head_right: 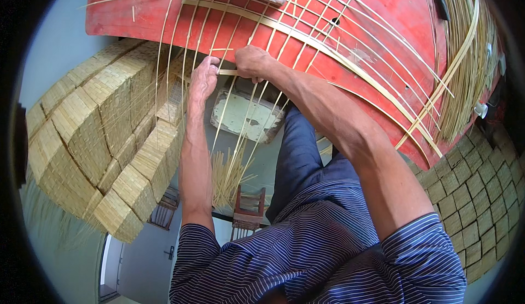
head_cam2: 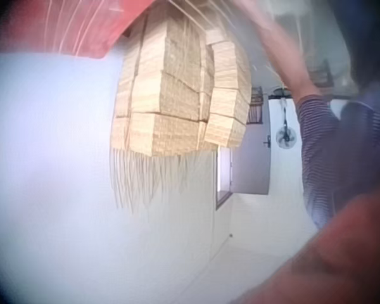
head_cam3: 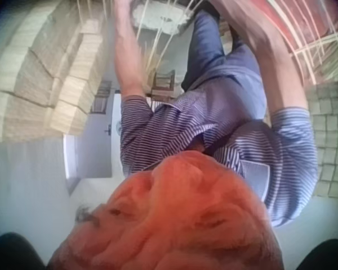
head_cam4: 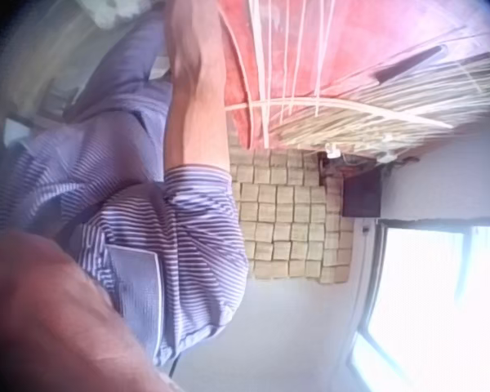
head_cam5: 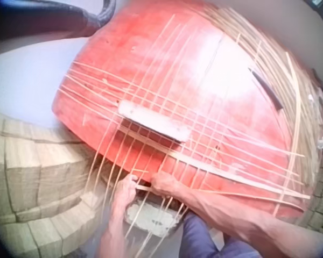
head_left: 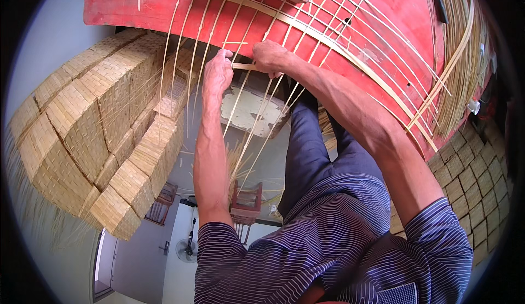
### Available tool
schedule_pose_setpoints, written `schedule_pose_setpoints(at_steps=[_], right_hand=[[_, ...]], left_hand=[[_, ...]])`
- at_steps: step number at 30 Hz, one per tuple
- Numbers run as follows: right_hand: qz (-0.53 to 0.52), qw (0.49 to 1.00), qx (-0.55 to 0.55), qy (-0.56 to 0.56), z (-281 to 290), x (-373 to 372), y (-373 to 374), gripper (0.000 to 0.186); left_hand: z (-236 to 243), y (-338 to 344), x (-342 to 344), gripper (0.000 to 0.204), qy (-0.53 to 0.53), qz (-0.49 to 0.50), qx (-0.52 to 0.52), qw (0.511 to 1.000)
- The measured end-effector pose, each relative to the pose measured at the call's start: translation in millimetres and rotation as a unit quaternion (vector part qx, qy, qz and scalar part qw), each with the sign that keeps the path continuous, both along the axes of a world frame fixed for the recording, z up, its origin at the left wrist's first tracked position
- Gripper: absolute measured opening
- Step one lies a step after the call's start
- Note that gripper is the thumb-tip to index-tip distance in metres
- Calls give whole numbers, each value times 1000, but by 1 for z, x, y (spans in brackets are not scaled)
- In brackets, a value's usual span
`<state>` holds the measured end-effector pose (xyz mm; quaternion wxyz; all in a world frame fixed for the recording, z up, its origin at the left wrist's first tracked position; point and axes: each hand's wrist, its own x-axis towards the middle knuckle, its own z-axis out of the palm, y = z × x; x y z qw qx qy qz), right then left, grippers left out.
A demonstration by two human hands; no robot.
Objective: The person weaves thin bamboo strips by hand on a red work surface, interlacing them into a mat-like structure. The person repeatedly picks up strips, aligns them, and presses them into place.
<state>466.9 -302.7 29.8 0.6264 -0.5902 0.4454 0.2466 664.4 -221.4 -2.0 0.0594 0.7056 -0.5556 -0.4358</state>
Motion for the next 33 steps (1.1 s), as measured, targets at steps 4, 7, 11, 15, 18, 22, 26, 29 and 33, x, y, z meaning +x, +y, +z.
schedule_pose_setpoints(at_steps=[4, 7, 11, 15, 18, 22, 26, 29, 33], right_hand=[[-14, 1000, -3, -4, -5, -5, 1, 23], [10, 1000, 4, -4, -9, 2, 1, 22], [-2, 1000, 25, 7, -12, 0, -3, 22], [57, 998, -8, -16, -18, 3, -8, 21], [9, 1000, 10, -23, -10, 10, -8, 21], [63, 998, -11, 7, -10, 17, -14, 7], [-44, 992, 117, 12, -31, 21, -17, 7], [-105, 981, 166, 7, -29, 23, -19, 10], [-139, 973, 175, -57, -30, 24, -14, 4]], left_hand=[[15, -15, -9, 32, 53, 48, 102, 992], [4, -12, 13, 36, 86, -23, 123, 988], [3, -14, 5, 45, 166, 7, 121, 979], [22, -24, 1, 44, 170, 10, 144, 975], [34, -26, 0, 40, 162, 50, 108, 980], [32, -24, 11, 34, 212, 119, 128, 962], [32, -29, 10, 29, 215, 192, 142, 947], [40, -32, 17, 28, 149, 237, 95, 955], [16, -21, 47, 30, -76, 101, -40, 991]])
